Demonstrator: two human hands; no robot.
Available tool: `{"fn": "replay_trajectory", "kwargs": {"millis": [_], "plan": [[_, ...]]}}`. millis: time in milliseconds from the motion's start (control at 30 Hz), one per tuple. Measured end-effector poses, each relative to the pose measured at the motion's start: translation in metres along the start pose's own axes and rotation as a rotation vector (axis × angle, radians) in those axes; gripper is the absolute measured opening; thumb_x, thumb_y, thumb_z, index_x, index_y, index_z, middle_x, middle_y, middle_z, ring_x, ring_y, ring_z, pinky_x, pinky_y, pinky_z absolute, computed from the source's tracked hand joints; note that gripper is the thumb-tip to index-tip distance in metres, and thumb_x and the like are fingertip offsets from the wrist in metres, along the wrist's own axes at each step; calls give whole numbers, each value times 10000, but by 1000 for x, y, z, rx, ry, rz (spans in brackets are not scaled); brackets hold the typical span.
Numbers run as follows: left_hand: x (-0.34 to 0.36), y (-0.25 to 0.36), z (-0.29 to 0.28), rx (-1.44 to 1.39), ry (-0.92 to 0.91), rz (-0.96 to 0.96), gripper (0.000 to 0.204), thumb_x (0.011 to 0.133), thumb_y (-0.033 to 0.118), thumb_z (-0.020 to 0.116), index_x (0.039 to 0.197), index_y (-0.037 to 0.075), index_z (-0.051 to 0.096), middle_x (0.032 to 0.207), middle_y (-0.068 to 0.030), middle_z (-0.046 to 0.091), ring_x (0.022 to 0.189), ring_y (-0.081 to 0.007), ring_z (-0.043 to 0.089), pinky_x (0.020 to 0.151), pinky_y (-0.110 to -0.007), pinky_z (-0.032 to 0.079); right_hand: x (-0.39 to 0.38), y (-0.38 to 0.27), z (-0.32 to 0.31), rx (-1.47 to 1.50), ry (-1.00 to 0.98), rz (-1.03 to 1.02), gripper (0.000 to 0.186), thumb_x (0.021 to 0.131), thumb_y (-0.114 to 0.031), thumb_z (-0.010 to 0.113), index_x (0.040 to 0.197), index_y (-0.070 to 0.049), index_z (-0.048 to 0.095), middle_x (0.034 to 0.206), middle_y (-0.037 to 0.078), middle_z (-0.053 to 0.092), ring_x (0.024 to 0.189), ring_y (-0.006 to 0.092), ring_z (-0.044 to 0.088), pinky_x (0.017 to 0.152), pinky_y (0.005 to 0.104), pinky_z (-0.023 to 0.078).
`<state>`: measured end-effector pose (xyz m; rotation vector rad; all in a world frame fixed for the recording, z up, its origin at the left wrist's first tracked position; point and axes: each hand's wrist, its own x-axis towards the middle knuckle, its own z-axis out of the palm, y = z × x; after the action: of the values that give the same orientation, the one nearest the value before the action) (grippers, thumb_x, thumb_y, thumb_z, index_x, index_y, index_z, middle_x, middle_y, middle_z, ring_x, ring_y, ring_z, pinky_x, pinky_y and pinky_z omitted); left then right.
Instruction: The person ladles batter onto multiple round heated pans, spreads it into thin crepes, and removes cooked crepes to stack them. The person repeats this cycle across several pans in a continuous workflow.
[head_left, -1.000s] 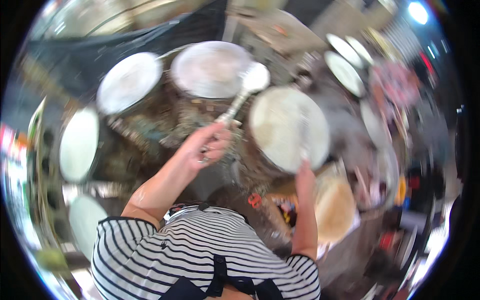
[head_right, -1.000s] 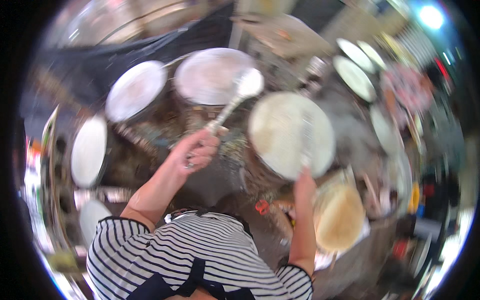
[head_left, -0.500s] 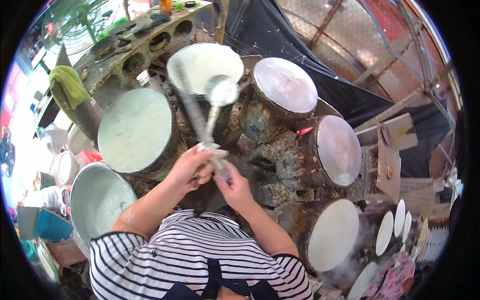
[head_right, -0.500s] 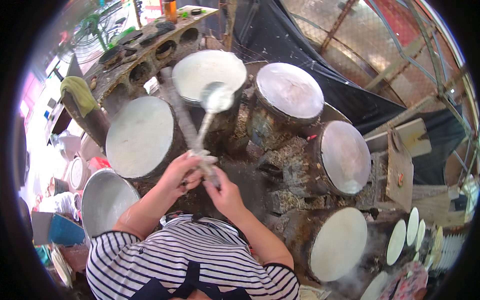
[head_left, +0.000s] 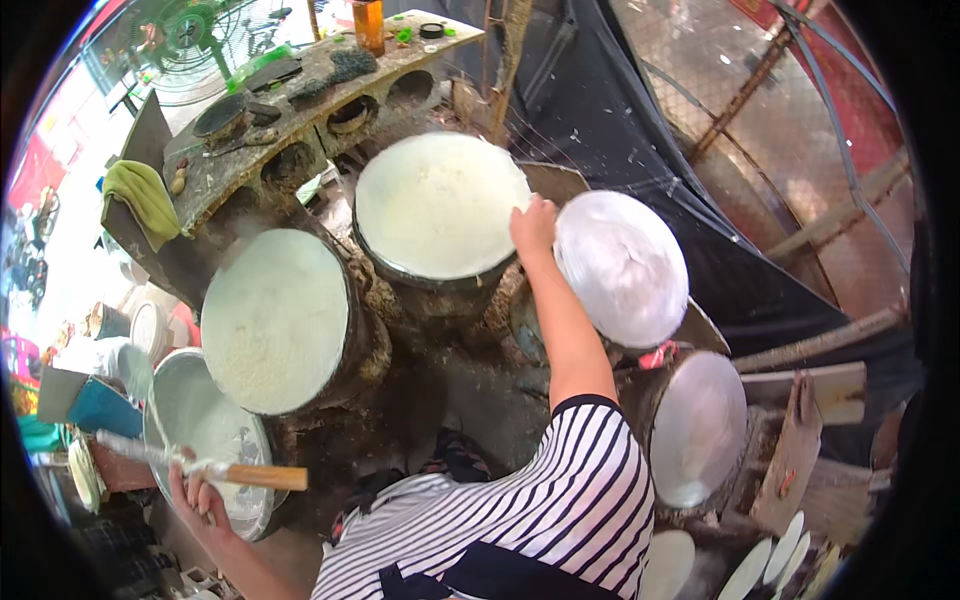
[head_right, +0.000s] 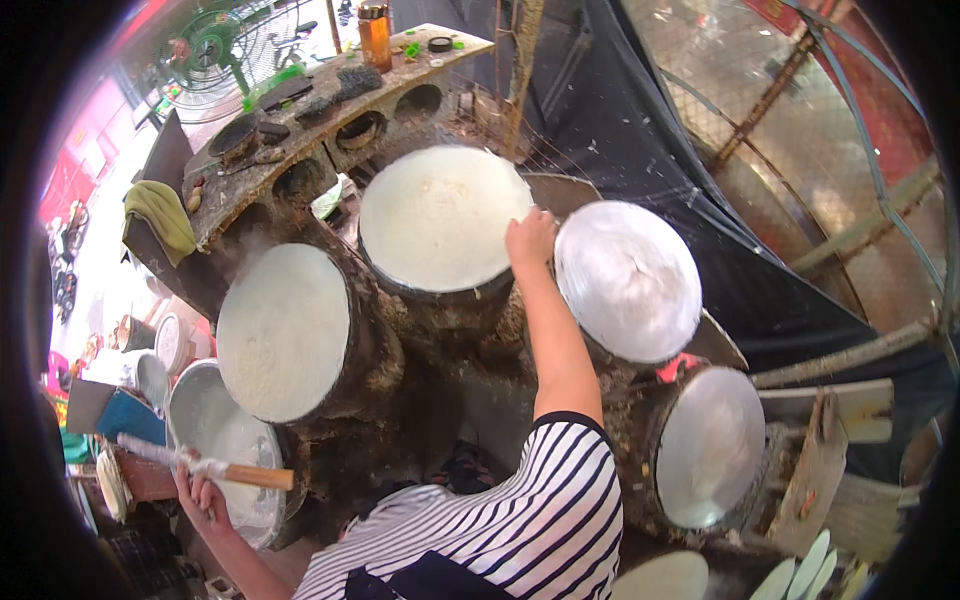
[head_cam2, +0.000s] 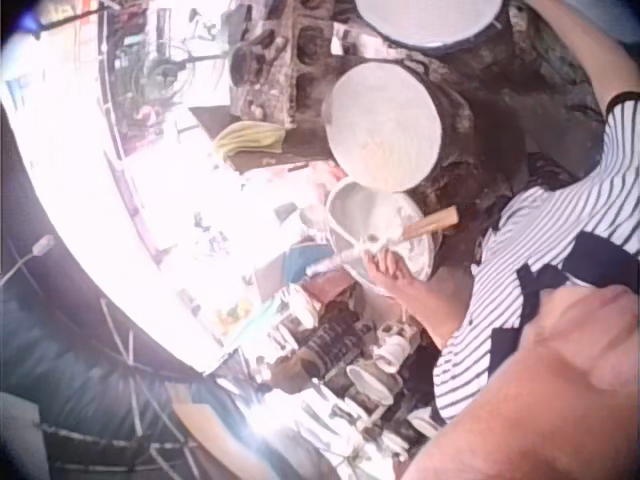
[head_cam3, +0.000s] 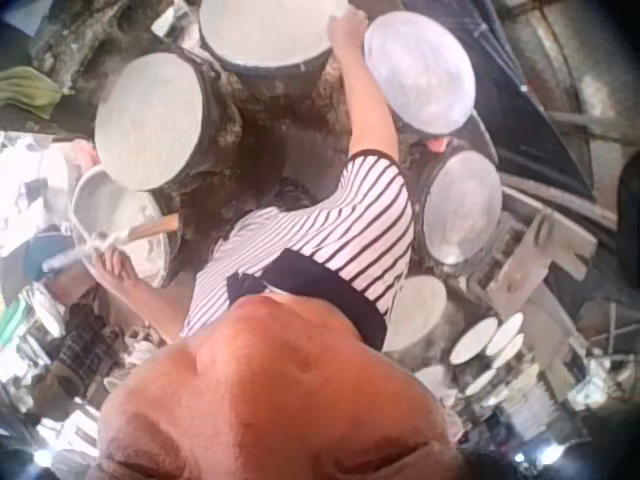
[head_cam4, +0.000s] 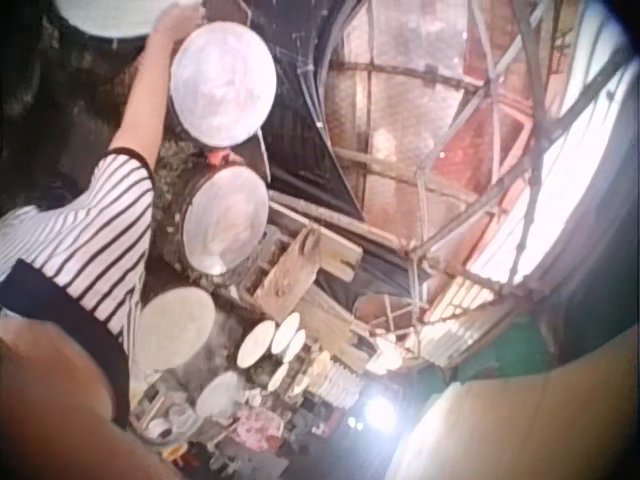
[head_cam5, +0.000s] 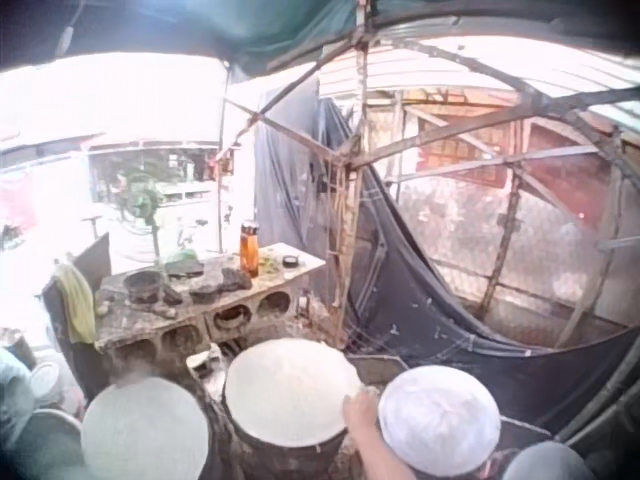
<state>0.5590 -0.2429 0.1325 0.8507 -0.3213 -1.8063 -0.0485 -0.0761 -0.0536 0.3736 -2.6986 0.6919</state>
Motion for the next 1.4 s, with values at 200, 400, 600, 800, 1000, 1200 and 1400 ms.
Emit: {"fn": "replay_trajectory", "kwargs": {"millis": [200, 400, 600, 800, 1000, 1200, 1400], "plan": [[-13, 2, -29, -168, 180, 120, 306, 974, 186, 394, 1157, -59, 422, 521, 8, 305, 395, -69, 280, 345, -197, 289, 78, 0, 27, -57, -353, 171, 352, 771, -245, 581, 1045, -25, 582, 1063, 190, 606, 1004, 347, 576, 851, 451, 455], [-13, 14, -66, -242, 123, 18, 345, 982, 202, 377, 1187, -75, 394, 523, -2, 308, 405, -78, 285, 362, -209, 298, 99, -16, 25, 103, -477, 268, 420, 808, -301, 513, 1105, -12, 577, 1164, 191, 580, 1109, 347, 537, 924, 429, 430], [27, 25, -116, -319, 1, -84, 373, 981, 190, 382, 1233, -83, 361, 540, 6, 316, 405, -75, 280, 368, -214, 296, 82, 4, -3, 603, -906, 418, 560, 807, -421, 530, 1211, -36, 482, 1055, 154, 638, 851, 226, 638, 592, 302, 496], [33, 24, -120, -355, -22, -98, 341, 971, 154, 403, 1220, -77, 368, 560, 1, 335, 421, -69, 297, 372, -204, 306, -20, 25, -7, 414, -376, -448, 591, 740, 29, 431, 1323, -63, 396, 1239, 255, 477, 1123, 355, 481, 963, 385, 383], [33, 27, -136, -330, -3, -65, 350, 974, 159, 400, 1232, -75, 364, 569, 0, 340, 432, -63, 306, 377, -199, 305, -42, 5, -26, -43, -119, -799, 418, 694, -92, 587, 1107, -151, 600, 1366, 160, 369, 1294, 328, 306, 1052, 467, 247], [37, 16, -137, -273, 101, 47, 350, 976, 154, 396, 1240, -73, 364, 523, 22, 305, 406, -64, 281, 372, -200, 302, -10, 0, -17, 62, -231, -1010, 116, 686, -187, 634, 796, -168, 663, 1126, 45, 577, 1226, 264, 403, 1035, 494, 233], [26, -3, -106, -228, 174, 88, 319, 963, 130, 420, 1212, -66, 390, 529, 26, 309, 407, -63, 284, 362, -199, 302, 95, -39, -37, 310, -463, -402, 240, 733, -319, 594, 840, -133, 701, 783, 98, 670, 766, 282, 642, 717, 386, 491]]}}
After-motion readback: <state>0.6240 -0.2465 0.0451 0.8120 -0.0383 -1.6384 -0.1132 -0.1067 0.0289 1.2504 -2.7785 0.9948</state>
